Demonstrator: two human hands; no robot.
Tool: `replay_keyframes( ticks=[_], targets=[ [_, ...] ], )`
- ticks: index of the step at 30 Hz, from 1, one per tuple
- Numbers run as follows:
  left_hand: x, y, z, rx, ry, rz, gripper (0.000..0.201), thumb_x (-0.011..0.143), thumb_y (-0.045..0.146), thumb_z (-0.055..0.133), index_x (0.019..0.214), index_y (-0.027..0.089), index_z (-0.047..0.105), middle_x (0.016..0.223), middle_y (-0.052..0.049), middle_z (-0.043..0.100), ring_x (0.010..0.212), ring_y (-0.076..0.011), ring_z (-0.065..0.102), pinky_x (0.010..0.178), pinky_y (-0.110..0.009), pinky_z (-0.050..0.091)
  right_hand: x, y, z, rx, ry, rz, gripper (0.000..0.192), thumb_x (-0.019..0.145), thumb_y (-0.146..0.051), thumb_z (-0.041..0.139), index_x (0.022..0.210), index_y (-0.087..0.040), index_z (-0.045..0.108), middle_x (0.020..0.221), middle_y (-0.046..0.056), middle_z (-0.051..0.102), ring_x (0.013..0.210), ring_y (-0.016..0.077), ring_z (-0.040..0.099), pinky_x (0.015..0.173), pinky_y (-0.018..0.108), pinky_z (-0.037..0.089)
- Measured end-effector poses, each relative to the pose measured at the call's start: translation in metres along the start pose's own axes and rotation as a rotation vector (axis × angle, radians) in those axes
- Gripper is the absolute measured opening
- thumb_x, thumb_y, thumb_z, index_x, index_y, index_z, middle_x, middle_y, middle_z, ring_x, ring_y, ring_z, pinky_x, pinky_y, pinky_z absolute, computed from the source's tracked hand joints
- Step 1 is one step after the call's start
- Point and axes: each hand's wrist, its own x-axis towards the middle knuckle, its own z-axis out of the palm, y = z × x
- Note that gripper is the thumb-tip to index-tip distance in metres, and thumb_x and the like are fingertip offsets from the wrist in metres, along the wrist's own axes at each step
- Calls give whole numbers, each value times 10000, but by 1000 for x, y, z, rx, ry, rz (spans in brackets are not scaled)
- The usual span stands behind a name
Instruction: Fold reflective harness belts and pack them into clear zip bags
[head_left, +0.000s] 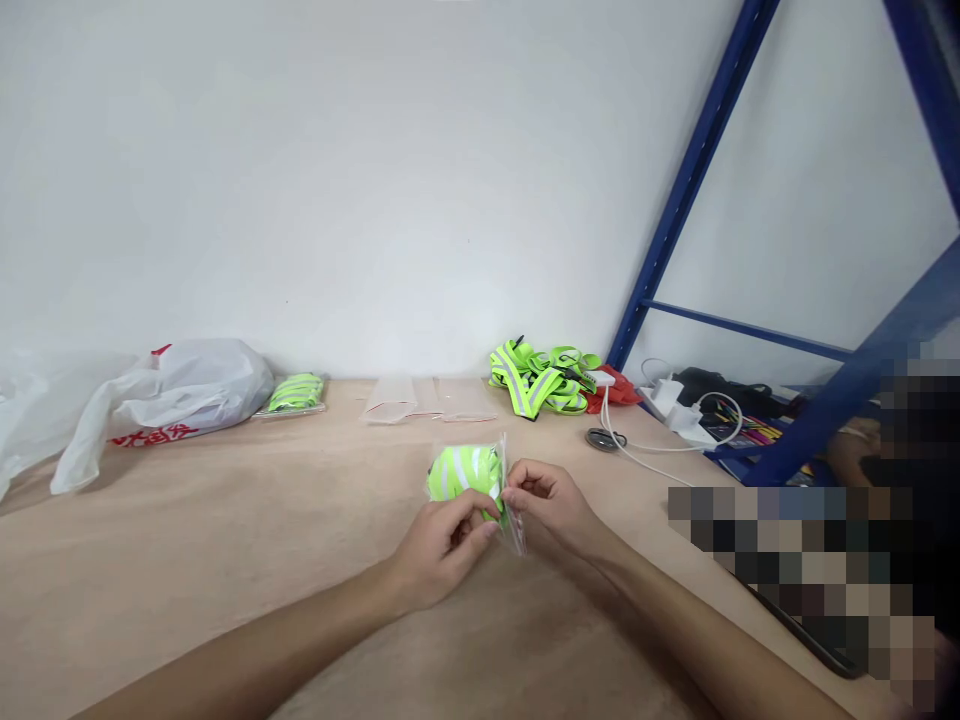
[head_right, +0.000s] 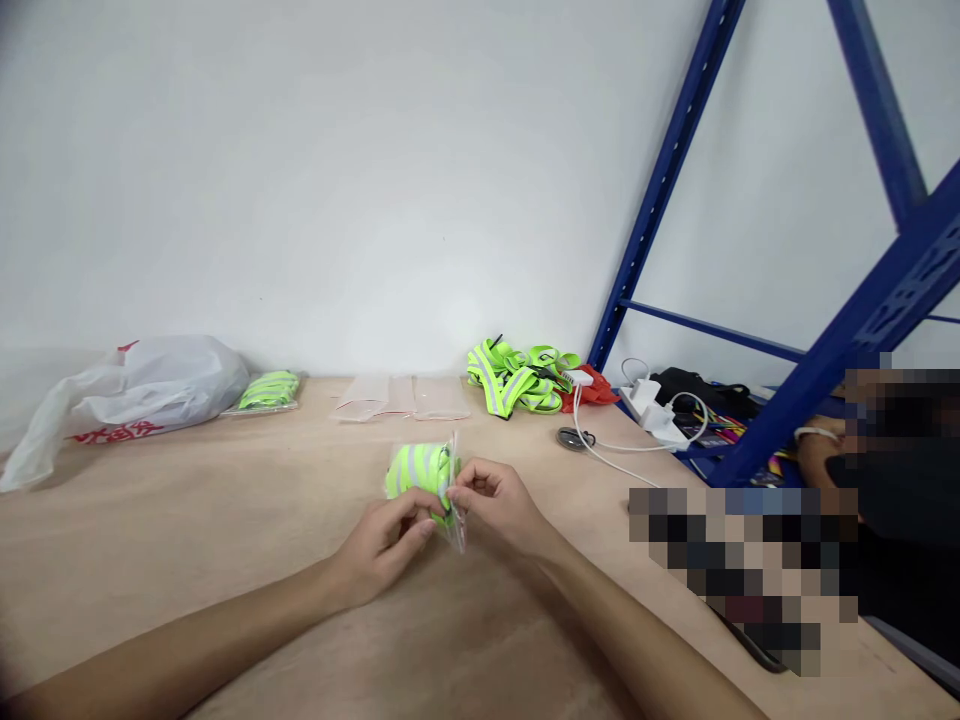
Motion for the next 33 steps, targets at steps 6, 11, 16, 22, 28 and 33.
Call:
replay_keyframes(
  ticks=[6, 11, 16, 22, 28, 33],
  targets=[
    [6, -6, 9, -259, 8, -190, 416, 885, 584, 610, 793, 181, 559, 537, 30, 547, 487, -103, 451, 508, -213, 316, -9, 4, 9, -331, -142, -129, 282, 822, -409, 722, 656, -203, 626, 676, 2, 652, 629, 149, 562, 601, 263, 427],
    [3, -8, 6, -185, -48, -152, 349, 962, 496, 523, 806, 186, 561, 618, -13, 630, 538, -128, 547, 528, -215, 388, -10, 5, 8, -460, -244, -220, 257, 881, -360, 669, 675, -216, 618, 748, 16, 682, 679, 164, 611, 644, 271, 454],
    [3, -12, -4, -16, -93, -25, 268, 1002, 381, 456, 855, 196, 584, 695, -26, 650, 618, -148, 591, 596, -231, 425, -11, 0, 8, -421, -262, -202, 231, 869, -369, 696, 699, -221, 643, 791, 24, 697, 741, 179, 636, 700, 285, 478],
    [6, -15, -12, 87, -104, 38, 306, 1031, 361, 368, 838, 210, 553, 692, -17, 637, 623, -146, 565, 622, -240, 411, -12, -2, 13, -416, -269, -228, 211, 872, -361, 686, 720, -226, 628, 772, 19, 690, 742, 178, 625, 719, 291, 485],
    [8, -13, -11, 143, -123, 12, 300, 1021, 346, 376, 826, 201, 551, 678, -12, 629, 612, -141, 545, 614, -244, 394, -10, 7, 11, -450, -158, -195, 208, 847, -335, 694, 717, -214, 586, 709, -10, 629, 665, 145, 557, 645, 251, 445],
    [10, -15, -9, 153, -90, -21, 205, 969, 291, 465, 825, 184, 566, 671, 12, 588, 613, -123, 508, 598, -224, 376, -9, 11, 12, -476, -127, -185, 201, 849, -302, 666, 713, -205, 554, 696, -21, 599, 651, 131, 533, 622, 238, 425]
  ],
)
